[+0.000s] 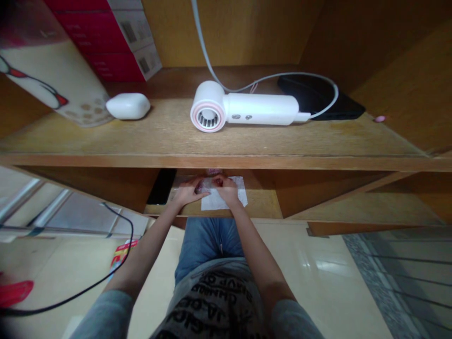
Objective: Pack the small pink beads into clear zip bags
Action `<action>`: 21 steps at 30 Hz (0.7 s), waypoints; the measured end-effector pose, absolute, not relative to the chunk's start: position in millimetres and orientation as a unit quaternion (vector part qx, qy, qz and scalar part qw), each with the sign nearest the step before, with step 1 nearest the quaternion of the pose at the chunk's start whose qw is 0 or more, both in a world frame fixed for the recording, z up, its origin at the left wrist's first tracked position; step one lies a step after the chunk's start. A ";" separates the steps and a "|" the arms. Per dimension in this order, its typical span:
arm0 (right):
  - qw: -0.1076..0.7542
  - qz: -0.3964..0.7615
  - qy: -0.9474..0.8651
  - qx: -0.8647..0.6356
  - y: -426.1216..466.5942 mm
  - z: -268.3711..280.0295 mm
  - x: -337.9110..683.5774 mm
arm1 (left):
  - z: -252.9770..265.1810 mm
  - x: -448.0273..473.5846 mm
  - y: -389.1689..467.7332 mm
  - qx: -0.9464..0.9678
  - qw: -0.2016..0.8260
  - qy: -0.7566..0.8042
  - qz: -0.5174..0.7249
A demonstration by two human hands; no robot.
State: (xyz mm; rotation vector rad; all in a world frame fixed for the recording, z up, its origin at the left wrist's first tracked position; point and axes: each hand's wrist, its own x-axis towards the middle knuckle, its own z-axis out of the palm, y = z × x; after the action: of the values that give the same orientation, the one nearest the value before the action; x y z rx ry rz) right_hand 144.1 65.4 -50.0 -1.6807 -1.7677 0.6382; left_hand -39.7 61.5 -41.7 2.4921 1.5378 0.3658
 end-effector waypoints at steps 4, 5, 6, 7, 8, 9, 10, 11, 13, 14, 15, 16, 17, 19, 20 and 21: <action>0.315 0.190 -0.628 -0.686 57.0 -53.0 161.5 | -39.9 -38.8 61.3 0.834 0.107 0.529 0.117; 0.311 0.179 -0.620 -0.697 55.5 -54.3 164.3 | -39.9 -38.7 61.2 0.833 0.109 0.531 0.114; 0.307 0.167 -0.615 -0.707 54.4 -55.8 166.3 | -40.1 -38.7 61.2 0.833 0.110 0.531 0.113; 0.302 0.157 -0.613 -0.713 53.7 -57.5 167.5 | -40.4 -38.7 61.2 0.833 0.109 0.530 0.114; 0.297 0.148 -0.615 -0.716 53.4 -59.4 168.0 | -41.0 -38.8 61.4 0.834 0.107 0.530 0.115; 0.292 0.141 -0.619 -0.715 53.5 -61.4 168.2 | -41.7 -38.9 61.5 0.834 0.105 0.529 0.117; 0.286 0.135 -0.627 -0.712 53.9 -63.3 168.1 | -42.4 -39.0 61.8 0.835 0.103 0.528 0.119; 0.280 0.129 -0.637 -0.707 54.4 -65.2 167.9 | -43.2 -39.0 62.1 0.835 0.102 0.527 0.120; 0.269 0.117 -0.659 -0.693 55.7 -68.0 167.7 | -44.3 -38.9 62.5 0.835 0.101 0.527 0.121; 0.265 0.109 -0.668 -0.687 56.2 -69.0 167.6 | -44.5 -38.7 62.6 0.834 0.101 0.529 0.119; 0.260 0.102 -0.677 -0.681 56.6 -69.7 167.6 | -44.4 -38.6 62.7 0.833 0.103 0.531 0.116; 0.256 0.096 -0.684 -0.676 56.9 -70.2 167.6 | -44.2 -38.4 62.5 0.832 0.105 0.533 0.114; 0.252 0.090 -0.690 -0.672 57.1 -70.5 167.6 | -43.7 -38.3 62.3 0.831 0.108 0.534 0.112; 0.246 0.079 -0.700 -0.666 57.4 -71.1 167.2 | -42.3 -37.9 61.5 0.832 0.110 0.533 0.112; 0.245 0.074 -0.703 -0.663 57.5 -71.4 166.9 | -41.6 -37.6 61.0 0.832 0.109 0.532 0.113; 0.245 0.069 -0.705 -0.662 57.7 -71.7 166.5 | -40.9 -37.4 60.6 0.832 0.106 0.532 0.114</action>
State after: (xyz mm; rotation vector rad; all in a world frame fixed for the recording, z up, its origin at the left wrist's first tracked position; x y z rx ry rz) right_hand 166.5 57.7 -71.7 -1.8056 -1.9243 0.1892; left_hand -37.4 60.6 -40.9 2.4502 1.5681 0.3369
